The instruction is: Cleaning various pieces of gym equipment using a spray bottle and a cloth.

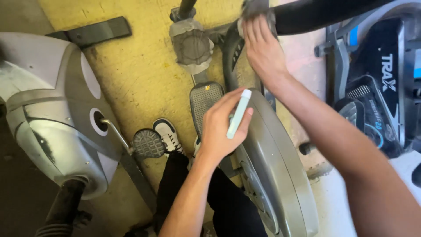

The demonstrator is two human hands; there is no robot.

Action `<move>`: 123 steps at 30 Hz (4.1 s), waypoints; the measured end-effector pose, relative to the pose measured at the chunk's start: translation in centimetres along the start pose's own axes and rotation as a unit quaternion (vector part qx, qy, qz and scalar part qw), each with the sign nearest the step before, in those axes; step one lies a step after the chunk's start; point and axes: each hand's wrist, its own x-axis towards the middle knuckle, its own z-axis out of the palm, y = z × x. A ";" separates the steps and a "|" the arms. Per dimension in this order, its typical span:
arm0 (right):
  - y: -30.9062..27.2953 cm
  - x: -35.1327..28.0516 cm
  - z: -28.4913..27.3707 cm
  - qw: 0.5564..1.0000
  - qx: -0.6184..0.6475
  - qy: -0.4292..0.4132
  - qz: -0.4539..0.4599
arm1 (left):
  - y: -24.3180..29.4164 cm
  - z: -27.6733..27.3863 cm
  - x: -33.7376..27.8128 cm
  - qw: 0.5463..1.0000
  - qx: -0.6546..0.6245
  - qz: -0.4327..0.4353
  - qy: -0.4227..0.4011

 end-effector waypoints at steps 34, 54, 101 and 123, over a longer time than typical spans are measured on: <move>-5.2 -1.8 1.7 0.346 0.629 0.165 0.676 | 8.6 1.7 -1.8 0.994 0.093 0.012 -0.055; -0.8 0.4 -1.2 0.277 0.546 0.339 0.714 | 10.2 3.6 0.3 0.996 0.084 -0.019 -0.038; -6.0 4.5 6.2 0.986 0.159 -0.015 0.048 | -10.1 -0.2 2.1 0.995 0.036 -0.085 0.024; -10.6 -4.0 4.8 0.848 0.484 -0.194 0.094 | -10.5 -0.3 2.8 0.988 0.039 -0.148 -0.027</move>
